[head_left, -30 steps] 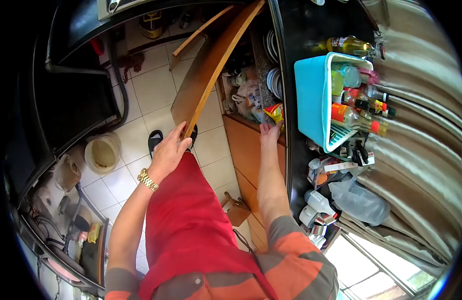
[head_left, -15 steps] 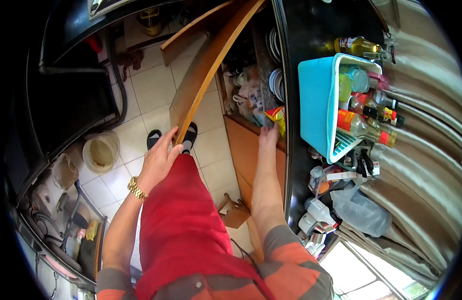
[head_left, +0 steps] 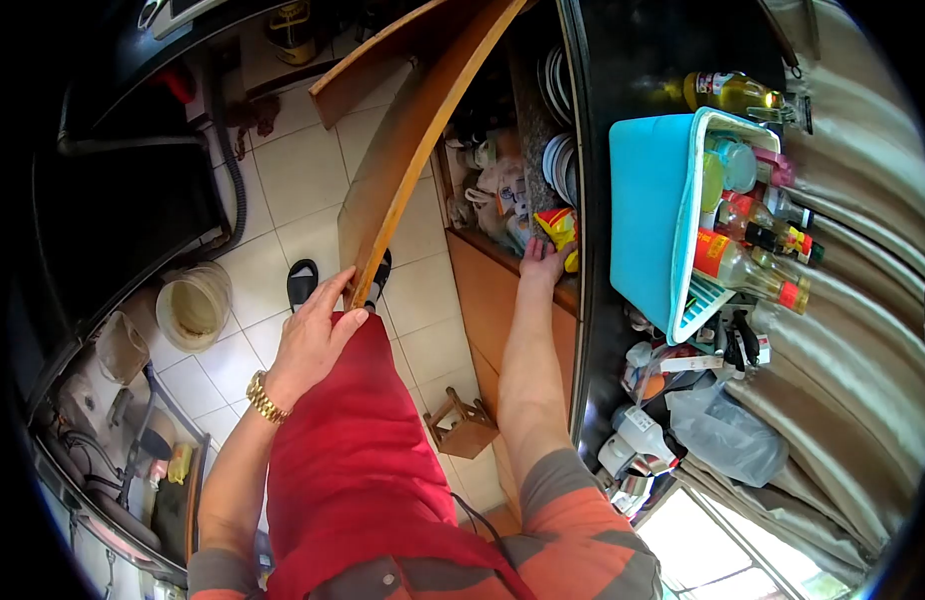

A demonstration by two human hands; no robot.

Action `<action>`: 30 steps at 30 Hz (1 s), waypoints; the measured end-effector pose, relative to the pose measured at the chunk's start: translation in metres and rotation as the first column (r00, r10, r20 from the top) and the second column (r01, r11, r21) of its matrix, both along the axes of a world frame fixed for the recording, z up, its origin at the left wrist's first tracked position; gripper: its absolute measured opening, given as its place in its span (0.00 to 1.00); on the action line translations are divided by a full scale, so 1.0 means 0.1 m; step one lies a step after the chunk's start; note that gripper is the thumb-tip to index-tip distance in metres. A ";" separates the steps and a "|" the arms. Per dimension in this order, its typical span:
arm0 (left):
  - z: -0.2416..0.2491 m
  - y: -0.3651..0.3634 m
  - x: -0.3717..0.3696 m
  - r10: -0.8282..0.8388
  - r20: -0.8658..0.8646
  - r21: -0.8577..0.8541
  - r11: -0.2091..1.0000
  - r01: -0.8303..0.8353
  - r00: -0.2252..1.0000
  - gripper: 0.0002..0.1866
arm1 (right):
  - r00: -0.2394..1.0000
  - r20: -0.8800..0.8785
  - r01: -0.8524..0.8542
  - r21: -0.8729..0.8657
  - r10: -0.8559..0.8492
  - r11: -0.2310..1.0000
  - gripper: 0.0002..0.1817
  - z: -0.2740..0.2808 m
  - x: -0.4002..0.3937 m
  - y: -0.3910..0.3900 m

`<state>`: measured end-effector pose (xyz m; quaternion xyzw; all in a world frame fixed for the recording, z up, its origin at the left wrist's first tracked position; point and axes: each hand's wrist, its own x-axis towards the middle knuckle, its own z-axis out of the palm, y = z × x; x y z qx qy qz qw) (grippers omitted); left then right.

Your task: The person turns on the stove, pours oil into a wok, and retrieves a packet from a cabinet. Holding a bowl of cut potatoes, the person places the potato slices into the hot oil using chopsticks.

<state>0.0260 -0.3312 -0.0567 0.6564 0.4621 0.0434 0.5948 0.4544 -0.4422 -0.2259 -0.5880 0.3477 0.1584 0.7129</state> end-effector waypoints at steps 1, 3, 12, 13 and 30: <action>0.01 0.01 0.01 -0.003 0.001 -0.004 1.000 0.003 1.000 0.29 | 1.000 0.022 -0.012 -0.001 0.012 1.000 0.41 -0.02 0.02 -0.02; 0.04 0.03 0.00 0.001 -0.018 -0.046 0.999 -0.001 1.000 0.29 | 0.995 0.082 -0.050 0.023 0.048 0.998 0.48 -0.20 0.10 -0.15; 0.00 0.08 -0.05 -0.022 -0.029 -0.004 1.000 0.022 0.999 0.30 | 0.977 0.213 0.020 -0.060 -0.006 0.998 0.39 -0.03 0.04 0.08; -0.01 0.07 -0.06 -0.028 -0.028 -0.007 1.000 0.028 0.999 0.30 | 0.978 0.199 0.085 -0.100 -0.064 0.991 0.32 0.00 -0.02 0.11; 0.06 -0.23 0.84 -0.131 0.282 0.193 0.978 0.078 0.950 0.31 | 0.946 0.303 -0.091 -0.099 0.117 0.991 0.29 0.17 -1.21 -0.38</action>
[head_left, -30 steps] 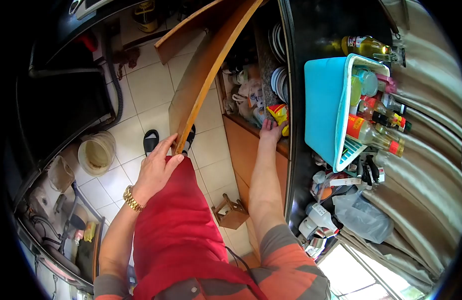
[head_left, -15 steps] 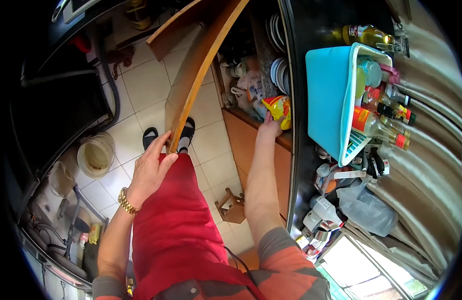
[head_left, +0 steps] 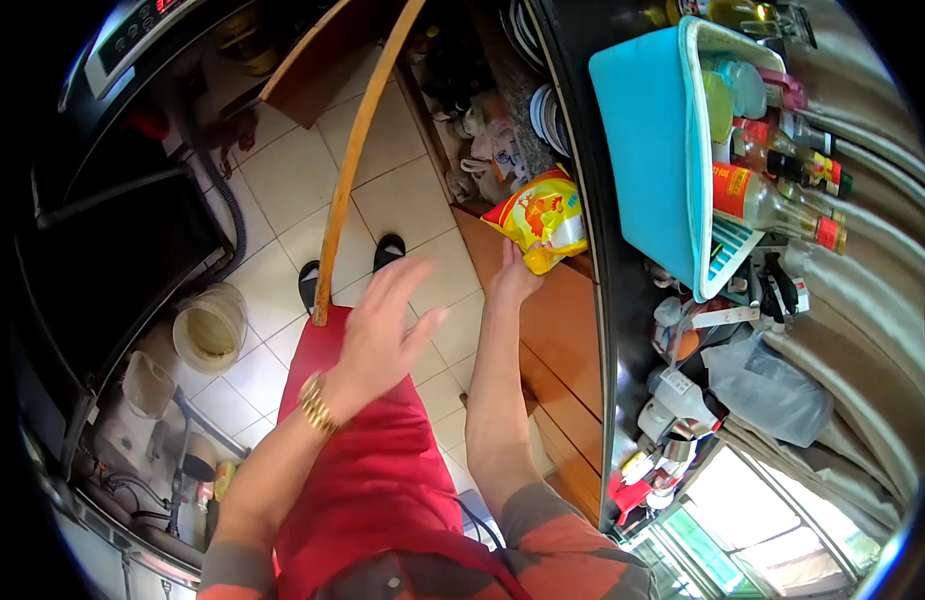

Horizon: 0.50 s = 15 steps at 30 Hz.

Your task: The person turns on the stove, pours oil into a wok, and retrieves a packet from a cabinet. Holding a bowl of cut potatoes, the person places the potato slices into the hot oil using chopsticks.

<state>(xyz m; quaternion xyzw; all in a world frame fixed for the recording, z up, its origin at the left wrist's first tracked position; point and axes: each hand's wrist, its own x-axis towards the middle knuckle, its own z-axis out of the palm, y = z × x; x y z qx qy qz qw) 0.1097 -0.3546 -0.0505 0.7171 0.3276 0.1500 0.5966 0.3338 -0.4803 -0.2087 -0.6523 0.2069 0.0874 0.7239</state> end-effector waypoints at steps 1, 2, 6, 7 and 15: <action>-0.16 -0.04 0.25 -0.013 0.001 -0.050 0.999 0.013 1.000 0.34 | 0.999 -0.004 -0.052 -0.021 0.052 0.998 0.29 -0.01 0.00 -0.05; -0.31 -0.08 0.52 -0.020 0.003 -0.099 0.995 0.020 1.000 0.38 | 0.994 -0.007 -0.109 -0.041 0.109 0.993 0.29 -0.02 0.01 -0.09; -0.73 -0.24 1.36 -0.154 0.111 -0.121 0.978 0.167 0.982 0.44 | 0.951 0.093 -0.303 0.081 0.296 0.949 0.29 -0.05 -0.02 -0.27; -0.76 -0.26 1.48 -0.188 0.147 -0.106 0.973 0.204 0.971 0.44 | 0.972 0.000 -0.214 0.399 0.234 0.892 0.29 -0.09 0.01 -0.31; -0.98 -0.28 1.78 -0.107 0.181 -0.505 0.843 0.186 0.978 0.23 | 0.995 -0.057 -0.078 0.059 0.081 0.995 0.26 0.00 -0.11 -0.48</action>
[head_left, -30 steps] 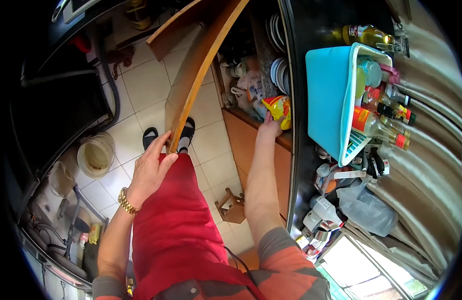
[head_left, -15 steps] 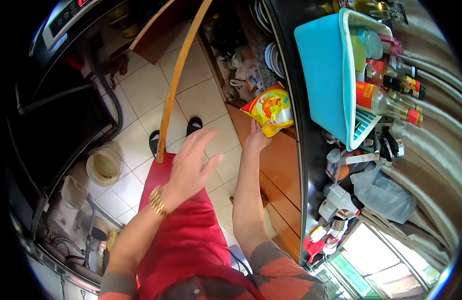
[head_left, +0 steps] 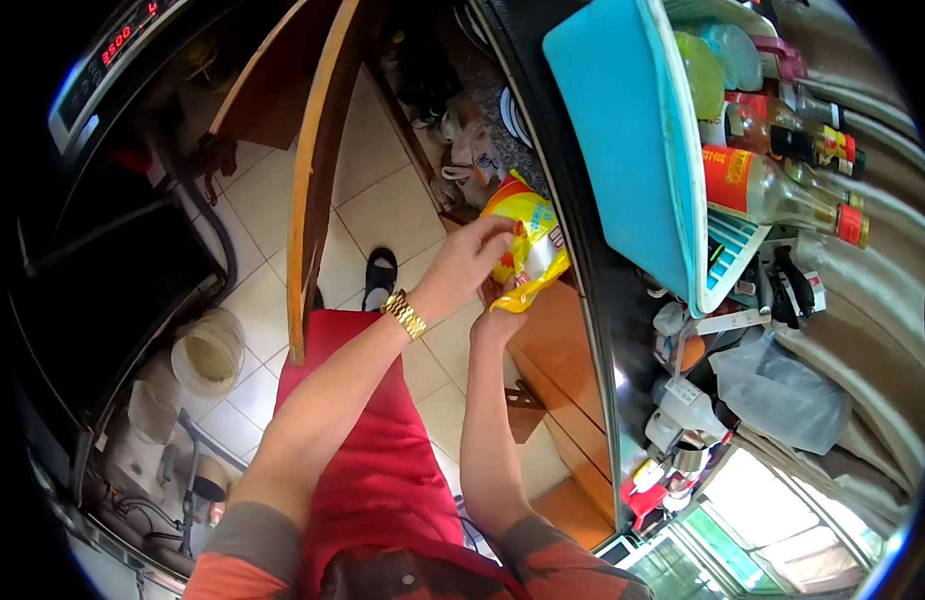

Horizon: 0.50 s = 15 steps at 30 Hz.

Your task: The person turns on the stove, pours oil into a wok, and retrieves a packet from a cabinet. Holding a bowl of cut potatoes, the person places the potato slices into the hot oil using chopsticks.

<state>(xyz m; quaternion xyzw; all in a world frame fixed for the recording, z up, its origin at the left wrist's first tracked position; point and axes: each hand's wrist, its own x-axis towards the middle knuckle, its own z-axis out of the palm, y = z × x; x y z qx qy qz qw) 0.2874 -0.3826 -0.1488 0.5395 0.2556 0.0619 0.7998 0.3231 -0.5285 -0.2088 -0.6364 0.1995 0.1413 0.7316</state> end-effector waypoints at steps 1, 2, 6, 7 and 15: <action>-0.07 0.02 0.03 0.078 -0.015 -0.067 0.995 -0.079 0.997 0.19 | 0.999 0.020 -0.026 -0.061 0.028 0.998 0.25 -0.05 -0.07 -0.08; -0.16 0.06 0.16 0.053 -0.011 -0.046 0.998 -0.054 0.999 0.19 | 0.999 0.040 -0.027 -0.100 0.031 0.995 0.25 -0.14 -0.11 -0.15; -0.30 0.22 0.69 0.234 0.088 0.437 0.864 -0.249 0.968 0.17 | 0.985 0.040 -0.159 -0.207 0.171 0.965 0.24 -0.02 -0.35 -0.41; -0.29 0.23 0.75 0.087 0.039 0.509 0.855 -0.095 0.995 0.17 | 0.985 0.040 -0.158 -0.208 0.169 0.965 0.24 -0.08 -0.47 -0.55; -0.99 -0.16 1.70 -0.435 -0.033 0.909 0.361 0.208 0.900 0.25 | 0.921 0.006 -0.366 -0.330 0.390 0.870 0.19 0.06 -0.89 -1.28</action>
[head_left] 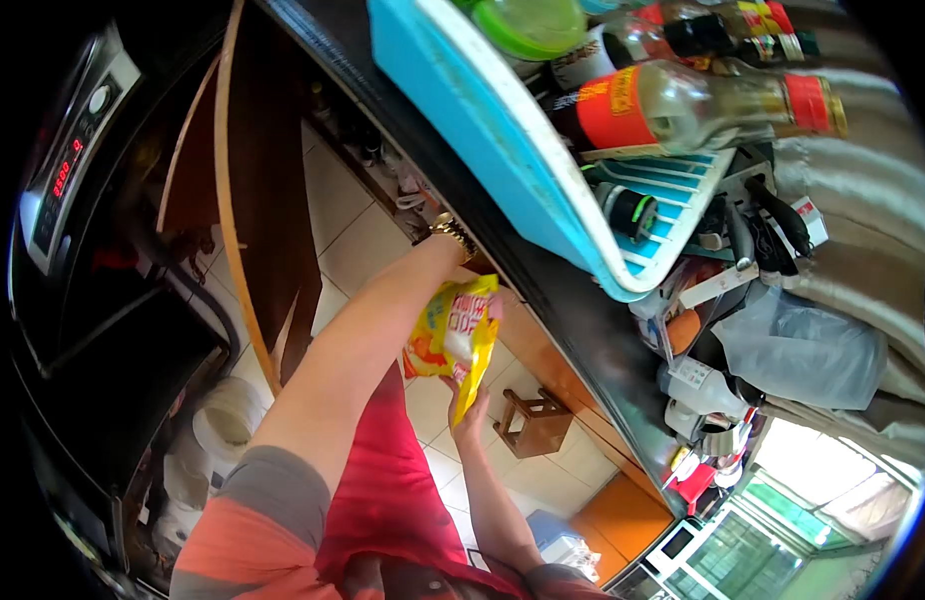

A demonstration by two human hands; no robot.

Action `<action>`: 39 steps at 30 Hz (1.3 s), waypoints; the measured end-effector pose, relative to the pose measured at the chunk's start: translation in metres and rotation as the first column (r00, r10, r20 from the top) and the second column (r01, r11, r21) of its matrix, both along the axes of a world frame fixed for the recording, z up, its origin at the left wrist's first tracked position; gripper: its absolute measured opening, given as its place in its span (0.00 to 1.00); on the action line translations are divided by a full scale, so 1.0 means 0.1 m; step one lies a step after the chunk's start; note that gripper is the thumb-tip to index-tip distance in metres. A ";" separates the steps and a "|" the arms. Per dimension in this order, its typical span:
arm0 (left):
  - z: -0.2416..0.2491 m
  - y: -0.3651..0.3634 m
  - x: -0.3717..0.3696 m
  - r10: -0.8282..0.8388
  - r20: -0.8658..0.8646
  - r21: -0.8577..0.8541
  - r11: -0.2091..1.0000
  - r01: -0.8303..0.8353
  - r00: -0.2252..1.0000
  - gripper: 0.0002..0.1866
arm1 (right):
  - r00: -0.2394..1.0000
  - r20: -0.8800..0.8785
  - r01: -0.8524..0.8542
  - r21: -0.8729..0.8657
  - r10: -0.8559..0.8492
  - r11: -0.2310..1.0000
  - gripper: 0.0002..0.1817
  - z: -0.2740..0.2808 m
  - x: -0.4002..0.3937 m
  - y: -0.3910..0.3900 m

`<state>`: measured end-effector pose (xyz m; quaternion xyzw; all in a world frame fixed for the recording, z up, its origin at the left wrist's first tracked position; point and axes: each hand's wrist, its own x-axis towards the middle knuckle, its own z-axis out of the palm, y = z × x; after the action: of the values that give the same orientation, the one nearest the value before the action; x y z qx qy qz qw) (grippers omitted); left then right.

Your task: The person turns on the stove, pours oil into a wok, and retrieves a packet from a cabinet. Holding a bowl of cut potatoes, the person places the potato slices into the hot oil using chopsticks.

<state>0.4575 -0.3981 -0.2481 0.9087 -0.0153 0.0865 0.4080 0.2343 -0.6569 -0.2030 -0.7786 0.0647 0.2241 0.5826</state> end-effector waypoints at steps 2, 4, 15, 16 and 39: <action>-0.06 -0.07 0.23 -0.016 -0.006 0.031 0.999 0.016 1.000 0.25 | 0.994 0.034 -0.097 -0.106 0.101 0.990 0.20 0.05 -0.09 -0.14; -0.12 -0.10 0.32 -0.009 -0.034 0.053 0.999 0.010 0.999 0.24 | 0.985 -0.087 -0.161 -0.146 0.149 0.976 0.25 0.13 -0.04 -0.15; -0.46 -0.23 0.36 0.030 -0.107 0.104 0.994 -0.018 0.994 0.23 | 0.953 0.082 -0.267 -0.229 0.292 0.936 0.27 0.55 -0.05 -0.03; -0.46 -0.24 0.37 0.030 -0.106 0.107 0.994 -0.019 0.994 0.23 | 0.948 0.092 -0.277 -0.232 0.305 0.932 0.28 0.53 -0.04 -0.04; -0.60 -0.01 0.23 0.058 -0.142 0.099 0.994 -0.045 0.988 0.21 | 0.968 0.066 -0.229 -0.159 0.242 0.960 0.30 0.48 0.01 0.03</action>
<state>0.4805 -0.3987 -0.3077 0.9312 0.0337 0.0299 0.3618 0.2357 -0.6540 -0.1547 -0.8313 -0.0366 0.2529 0.4935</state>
